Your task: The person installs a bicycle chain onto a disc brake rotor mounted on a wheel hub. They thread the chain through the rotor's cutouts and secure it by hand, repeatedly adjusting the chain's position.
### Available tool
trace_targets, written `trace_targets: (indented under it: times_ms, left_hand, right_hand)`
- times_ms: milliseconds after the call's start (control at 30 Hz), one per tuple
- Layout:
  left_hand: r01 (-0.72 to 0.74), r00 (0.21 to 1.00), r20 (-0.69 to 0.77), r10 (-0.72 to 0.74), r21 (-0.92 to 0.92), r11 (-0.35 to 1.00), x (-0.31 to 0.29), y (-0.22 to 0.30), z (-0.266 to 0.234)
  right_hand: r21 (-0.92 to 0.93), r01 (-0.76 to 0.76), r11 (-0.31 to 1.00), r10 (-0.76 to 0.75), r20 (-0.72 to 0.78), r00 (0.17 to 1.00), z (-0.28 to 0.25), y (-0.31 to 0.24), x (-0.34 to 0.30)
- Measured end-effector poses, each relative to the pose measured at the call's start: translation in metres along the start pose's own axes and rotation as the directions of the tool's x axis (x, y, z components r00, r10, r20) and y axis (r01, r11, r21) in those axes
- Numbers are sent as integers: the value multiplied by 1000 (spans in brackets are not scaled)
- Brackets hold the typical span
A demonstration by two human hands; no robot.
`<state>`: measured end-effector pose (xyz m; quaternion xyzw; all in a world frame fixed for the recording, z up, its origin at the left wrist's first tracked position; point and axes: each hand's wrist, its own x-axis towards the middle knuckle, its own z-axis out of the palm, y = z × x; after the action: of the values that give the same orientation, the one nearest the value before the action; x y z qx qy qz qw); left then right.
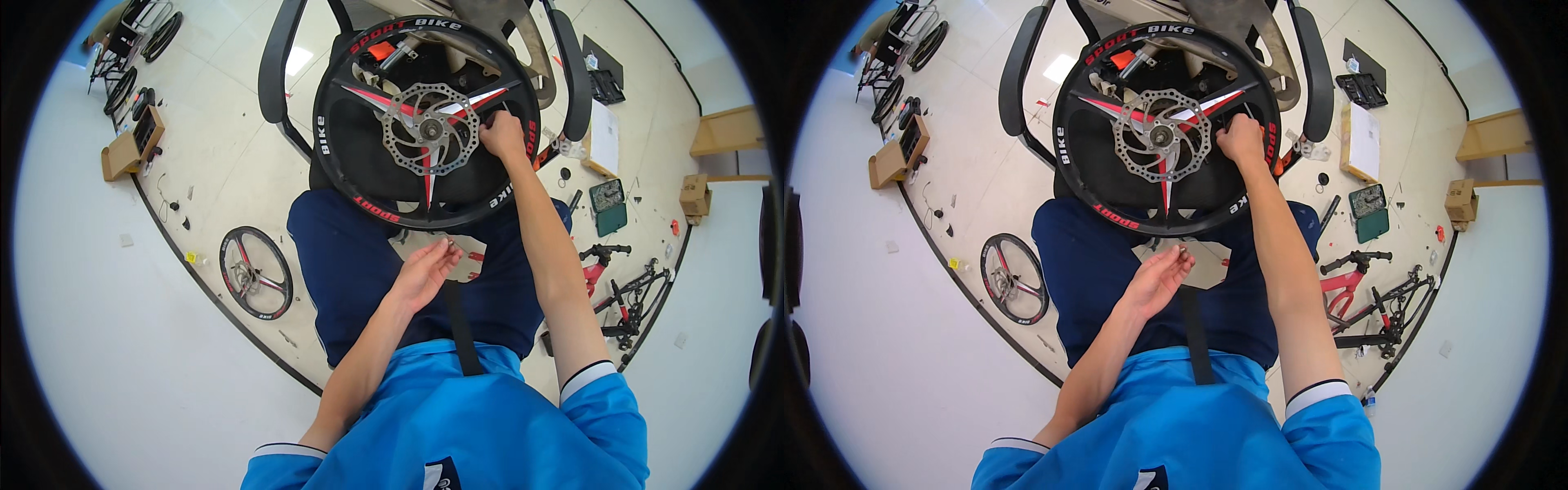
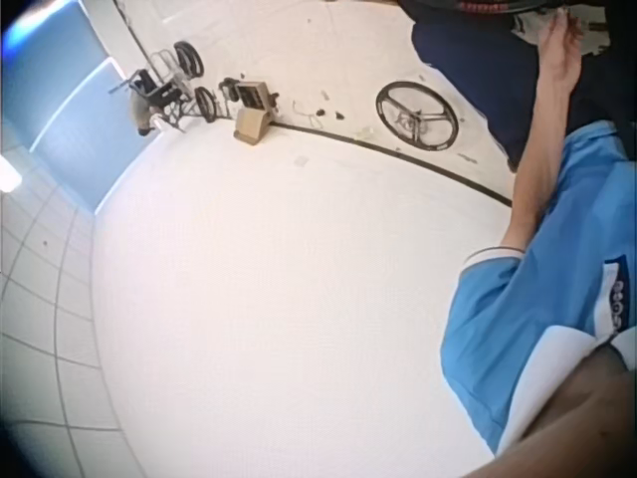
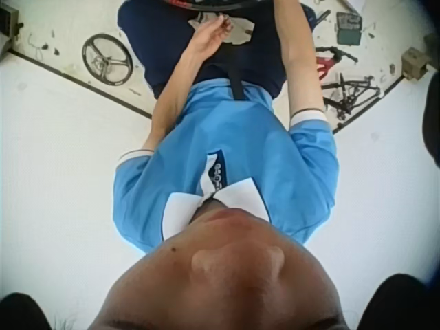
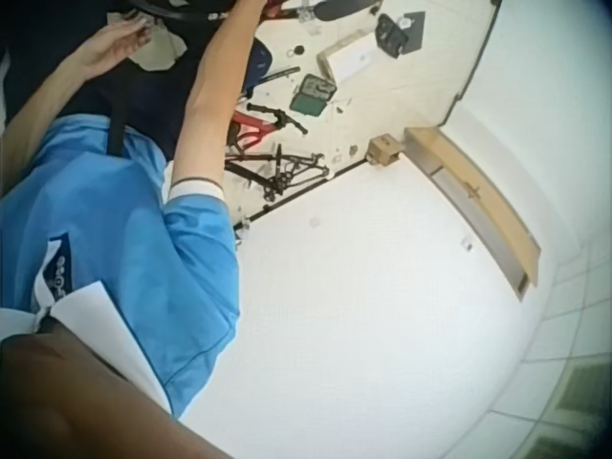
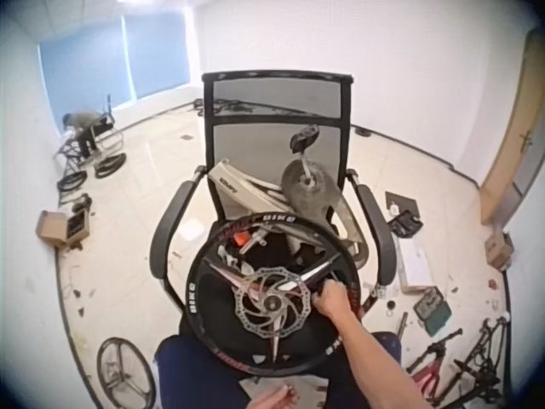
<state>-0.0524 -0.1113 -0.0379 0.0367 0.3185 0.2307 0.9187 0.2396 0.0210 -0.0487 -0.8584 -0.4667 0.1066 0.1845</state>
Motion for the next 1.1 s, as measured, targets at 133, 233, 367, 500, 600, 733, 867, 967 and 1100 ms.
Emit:
trace_targets:
  times_ms: [133,233,367,500,600,733,867,967,1100]
  left_hand:
    - [16,1000,1,-17,48,999,-2,3,8]
    - [-109,993,66,102,123,986,9,16,21]
    - [-307,952,64,300,203,930,29,50,38]
    - [-491,832,-48,552,400,774,55,75,76]
    - [-577,716,45,697,600,554,73,83,87]
    - [-562,663,137,736,741,369,85,91,85]
    - [-504,679,105,726,786,358,85,91,87]
    - [-466,682,94,725,820,333,81,93,94]
    - [-450,650,97,753,848,280,79,94,93]
  right_hand:
    - [369,-213,905,158,174,972,-30,-15,-20]
    - [493,-156,856,139,72,988,-41,-7,-39]
    - [809,-173,562,154,103,983,-45,2,-83]
    - [888,-169,428,111,134,985,-48,-5,-126]
    - [870,-205,448,83,188,979,-40,-5,-143]
    - [862,-243,444,47,248,968,-37,-8,-154]
    - [869,-258,423,25,273,962,-34,-5,-158]
    - [868,-266,419,29,280,959,-35,-3,-158]
    - [871,-282,402,24,298,954,-35,-1,-160]
